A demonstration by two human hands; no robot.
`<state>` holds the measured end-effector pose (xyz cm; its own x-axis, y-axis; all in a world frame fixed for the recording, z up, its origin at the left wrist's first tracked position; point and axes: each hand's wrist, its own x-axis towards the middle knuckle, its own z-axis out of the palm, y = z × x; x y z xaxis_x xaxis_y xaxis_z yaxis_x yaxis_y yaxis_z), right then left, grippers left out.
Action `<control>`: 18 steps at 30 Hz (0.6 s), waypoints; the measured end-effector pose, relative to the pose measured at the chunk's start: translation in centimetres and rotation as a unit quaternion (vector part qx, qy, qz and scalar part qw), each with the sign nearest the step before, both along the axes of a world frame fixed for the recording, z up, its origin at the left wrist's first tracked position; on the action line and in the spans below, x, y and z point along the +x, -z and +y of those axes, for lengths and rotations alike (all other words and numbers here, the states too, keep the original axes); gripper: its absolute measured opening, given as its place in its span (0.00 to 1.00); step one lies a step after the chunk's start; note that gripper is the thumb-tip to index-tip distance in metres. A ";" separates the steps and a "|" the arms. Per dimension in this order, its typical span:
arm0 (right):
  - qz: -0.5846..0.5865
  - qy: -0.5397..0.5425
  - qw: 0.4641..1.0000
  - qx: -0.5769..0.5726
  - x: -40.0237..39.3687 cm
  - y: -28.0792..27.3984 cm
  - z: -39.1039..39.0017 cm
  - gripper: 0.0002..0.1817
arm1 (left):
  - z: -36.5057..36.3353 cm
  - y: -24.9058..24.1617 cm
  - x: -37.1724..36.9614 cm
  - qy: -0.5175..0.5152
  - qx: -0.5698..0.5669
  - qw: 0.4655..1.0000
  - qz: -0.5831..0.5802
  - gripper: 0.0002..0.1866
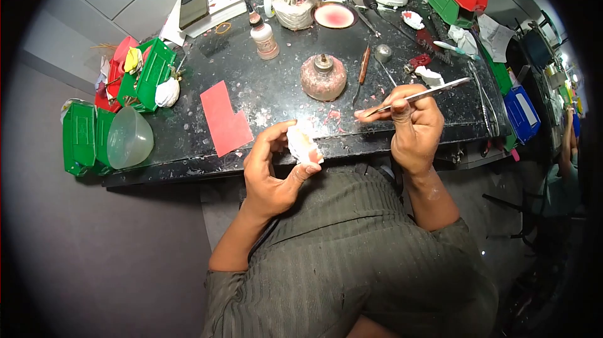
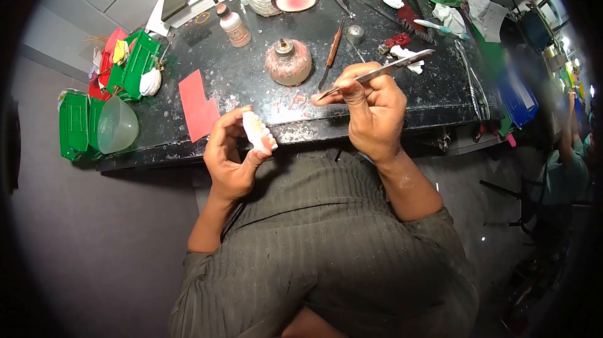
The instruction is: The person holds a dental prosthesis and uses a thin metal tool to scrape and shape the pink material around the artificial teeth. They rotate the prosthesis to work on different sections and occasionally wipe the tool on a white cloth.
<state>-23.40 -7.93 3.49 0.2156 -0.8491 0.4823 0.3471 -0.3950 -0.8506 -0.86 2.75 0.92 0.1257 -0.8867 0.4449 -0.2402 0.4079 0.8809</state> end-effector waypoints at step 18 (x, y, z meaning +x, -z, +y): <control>0.170 -0.088 0.967 -0.168 2.1 -1.9 2.8 0.07 | 0.0 0.1 -0.4 -0.129 -0.110 0.977 -0.128 0.40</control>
<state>-21.32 -5.13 5.42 0.5375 -0.5924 0.6000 0.1562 -0.6293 -0.7613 -1.22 2.80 0.77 0.1919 -0.7195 0.6675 -0.5603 0.4781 0.6764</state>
